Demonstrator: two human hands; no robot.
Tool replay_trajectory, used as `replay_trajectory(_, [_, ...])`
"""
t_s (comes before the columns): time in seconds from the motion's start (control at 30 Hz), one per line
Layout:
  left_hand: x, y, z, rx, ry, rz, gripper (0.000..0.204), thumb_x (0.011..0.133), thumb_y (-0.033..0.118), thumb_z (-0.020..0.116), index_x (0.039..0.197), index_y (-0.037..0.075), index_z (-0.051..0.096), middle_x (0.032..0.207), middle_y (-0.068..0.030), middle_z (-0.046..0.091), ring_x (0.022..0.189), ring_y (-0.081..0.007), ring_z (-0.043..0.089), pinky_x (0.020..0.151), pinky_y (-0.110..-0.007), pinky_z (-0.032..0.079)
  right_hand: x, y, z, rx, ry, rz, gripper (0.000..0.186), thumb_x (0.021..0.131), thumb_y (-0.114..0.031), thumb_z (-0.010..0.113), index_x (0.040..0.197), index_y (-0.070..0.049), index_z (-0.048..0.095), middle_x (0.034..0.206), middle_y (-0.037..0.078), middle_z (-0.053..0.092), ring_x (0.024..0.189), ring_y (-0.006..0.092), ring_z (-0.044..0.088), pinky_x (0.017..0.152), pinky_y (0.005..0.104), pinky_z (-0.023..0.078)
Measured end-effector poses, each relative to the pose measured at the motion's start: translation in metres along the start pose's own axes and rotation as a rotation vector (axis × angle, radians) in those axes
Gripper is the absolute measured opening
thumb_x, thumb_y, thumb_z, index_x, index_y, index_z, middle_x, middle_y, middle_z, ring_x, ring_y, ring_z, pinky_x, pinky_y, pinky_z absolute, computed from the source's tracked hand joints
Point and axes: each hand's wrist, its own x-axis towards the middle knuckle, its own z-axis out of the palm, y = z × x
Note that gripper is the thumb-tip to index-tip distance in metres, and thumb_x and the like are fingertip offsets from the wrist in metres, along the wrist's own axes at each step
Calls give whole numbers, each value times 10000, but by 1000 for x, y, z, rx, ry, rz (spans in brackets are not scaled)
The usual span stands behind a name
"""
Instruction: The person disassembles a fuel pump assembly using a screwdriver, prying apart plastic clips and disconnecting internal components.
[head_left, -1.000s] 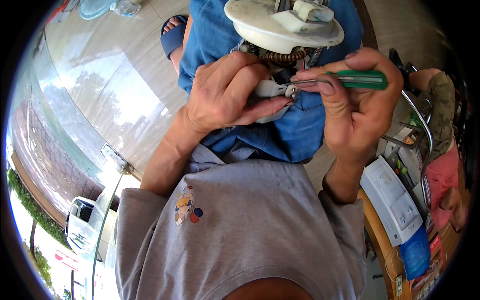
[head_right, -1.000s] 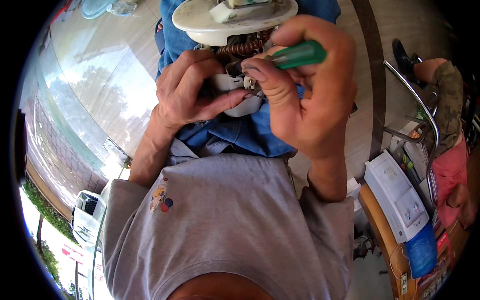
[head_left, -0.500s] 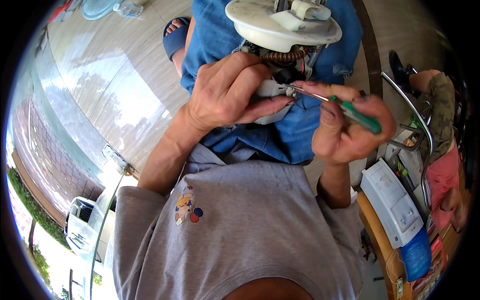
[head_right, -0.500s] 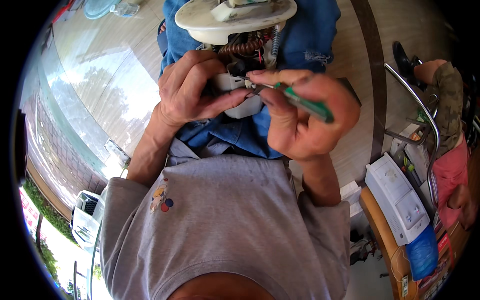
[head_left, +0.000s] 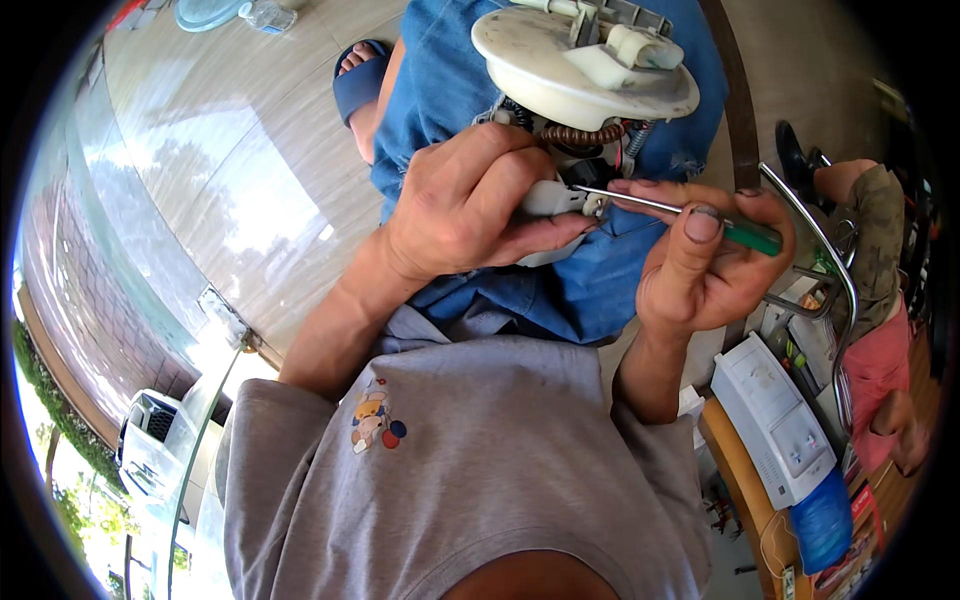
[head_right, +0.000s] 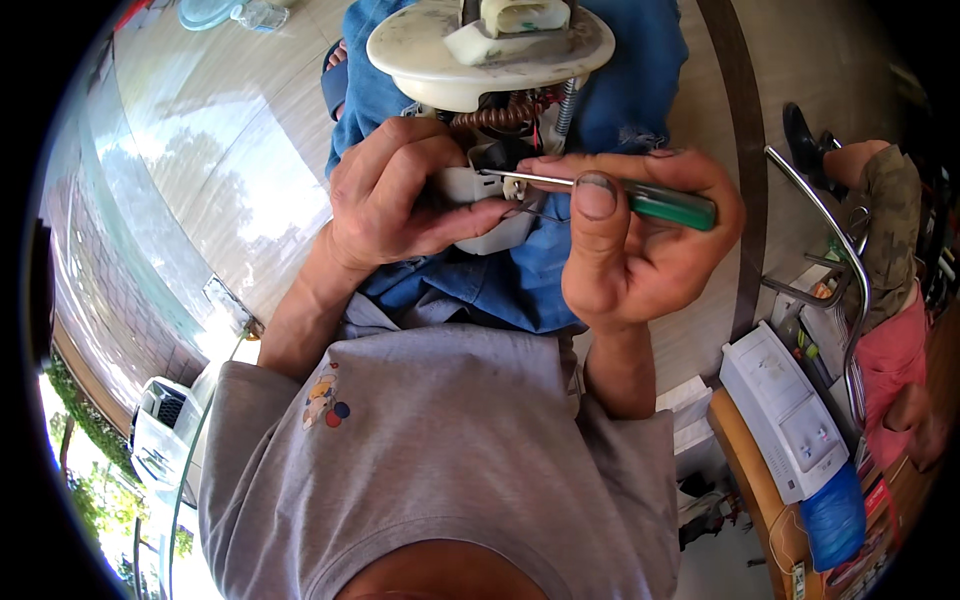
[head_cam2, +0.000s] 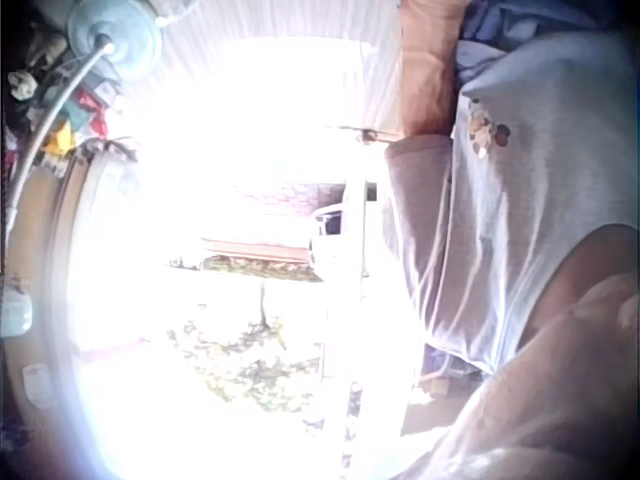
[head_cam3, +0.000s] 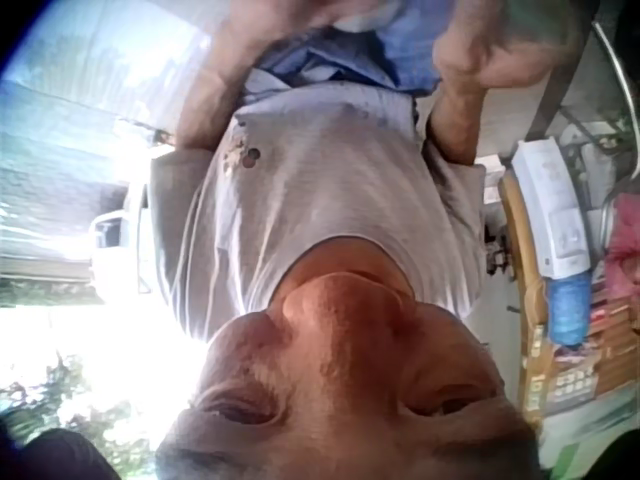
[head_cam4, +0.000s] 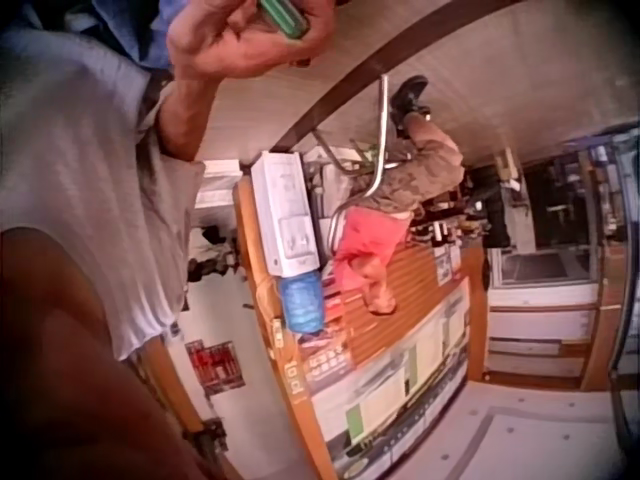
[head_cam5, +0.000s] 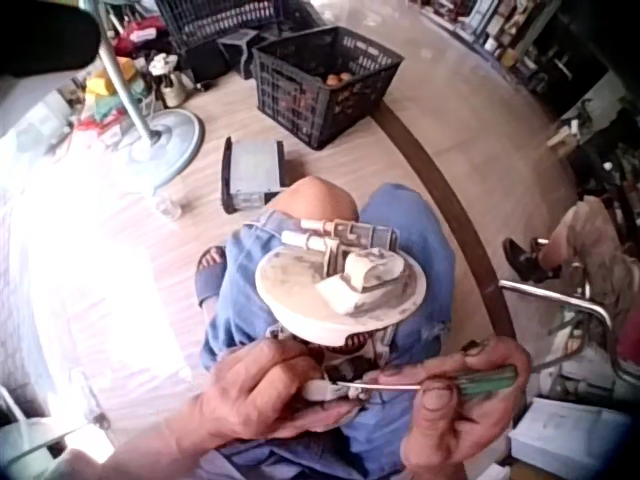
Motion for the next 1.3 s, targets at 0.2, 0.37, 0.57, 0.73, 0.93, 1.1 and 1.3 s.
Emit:
replay_trajectory(0.2, [-3, -1, -1, -2, 1, -8, 484, 660, 269, 947, 934, 2, 651, 870, -114, 667, 718, -241, 680, 584, -324, 561, 14, -16, 5, -179, -121, -65, 399, 1012, -102, 592, 1242, 75, 317, 734, 207, 689, 576, 219, 669, 589, 285, 565])
replay_trajectory(0.37, [-1, -1, -1, -1, 2, 5, 462, 661, 252, 943, 924, 1, 656, 874, -111, 670, 717, -229, 678, 583, -320, 559, 22, -11, 9, -118, -154, -131, 381, 914, -58, 746, 1159, 91, 495, 739, 128, 700, 659, 139, 671, 663, 236, 532])
replay_trajectory(0.57, [-2, -1, 2, -10, 29, 18, 407, 730, 301, 872, 922, 20, 647, 888, -94, 639, 700, -244, 651, 564, -345, 545, 17, -14, 21, -32, -91, -41, 311, 888, -16, 765, 1105, 70, 559, 881, 128, 706, 705, 129, 674, 671, 263, 558])
replay_trajectory(0.73, [-3, -2, 0, 5, 30, 22, 408, 745, 312, 854, 941, 17, 652, 905, -93, 645, 712, -244, 661, 585, -346, 553, 33, -40, 25, -319, -380, -68, 348, 965, -7, 660, 1211, 71, 426, 832, 162, 687, 699, 166, 677, 665, 263, 574])
replay_trajectory(0.93, [-5, -1, 2, -26, 41, 22, 409, 761, 331, 835, 955, 19, 655, 916, -92, 644, 710, -243, 660, 583, -341, 552, 35, -49, 31, -292, -264, 287, 374, 940, 1, 692, 1217, 58, 448, 887, 147, 654, 720, 153, 678, 648, 246, 571])
replay_trajectory(1.1, [-3, -4, 1, -4, 49, 53, 385, 789, 337, 807, 932, 20, 644, 905, -92, 625, 690, -238, 648, 573, -336, 545, 34, -49, 25, -428, -461, -145, 348, 906, 5, 734, 1164, 46, 505, 937, 139, 658, 741, 173, 662, 673, 269, 558])
replay_trajectory(1.3, [-4, -5, 1, -17, 101, 77, 383, 793, 338, 806, 928, 20, 641, 894, -93, 613, 674, -238, 637, 563, -333, 538, 41, -50, 36, -479, -502, -246, 318, 892, -4, 758, 1128, 34, 550, 950, 119, 673, 735, 176, 657, 673, 276, 544])
